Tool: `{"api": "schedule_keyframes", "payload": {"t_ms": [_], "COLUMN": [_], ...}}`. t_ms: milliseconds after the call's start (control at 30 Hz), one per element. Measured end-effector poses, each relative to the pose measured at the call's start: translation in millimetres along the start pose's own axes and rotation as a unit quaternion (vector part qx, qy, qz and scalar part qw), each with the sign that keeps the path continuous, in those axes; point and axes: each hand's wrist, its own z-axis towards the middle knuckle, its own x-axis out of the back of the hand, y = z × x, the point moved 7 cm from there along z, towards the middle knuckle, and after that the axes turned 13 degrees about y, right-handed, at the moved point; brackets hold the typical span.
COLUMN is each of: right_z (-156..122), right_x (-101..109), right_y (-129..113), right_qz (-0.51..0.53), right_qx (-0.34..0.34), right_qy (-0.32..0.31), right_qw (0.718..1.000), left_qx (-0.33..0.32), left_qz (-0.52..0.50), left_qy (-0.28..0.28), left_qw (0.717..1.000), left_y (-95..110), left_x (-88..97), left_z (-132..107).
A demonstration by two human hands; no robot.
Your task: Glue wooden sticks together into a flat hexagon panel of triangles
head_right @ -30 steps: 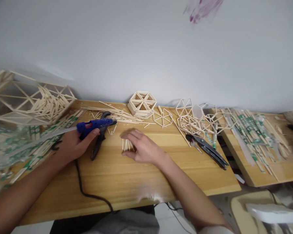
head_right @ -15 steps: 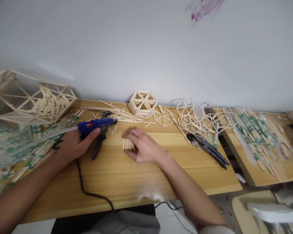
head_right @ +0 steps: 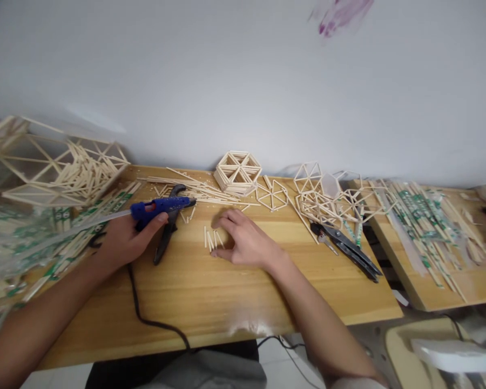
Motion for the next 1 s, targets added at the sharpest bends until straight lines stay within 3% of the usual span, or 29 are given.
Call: {"api": "schedule_keyframes", "payload": {"t_ms": [267, 533, 1000], "right_z": [1, 1, -2], "right_x": [-1, 3, 1], "right_y": [5, 8, 22], "right_qz": [0.016, 0.075, 0.22], "right_qx": [-0.01, -0.063, -0.155], "right_qy": [-0.001, 0.035, 0.123], "right_qw": [1.0, 0.995, 0.955], "left_qx": [-0.004, 0.0, -0.008], "left_qz": [-0.01, -0.005, -0.008], "left_qy": [-0.001, -0.002, -0.006], "left_qw": [1.0, 1.0, 1.0], "left_y": [2, 1, 3], "left_x": [-1.2, -0.7, -0.5], "left_z": [0, -1, -1]}}
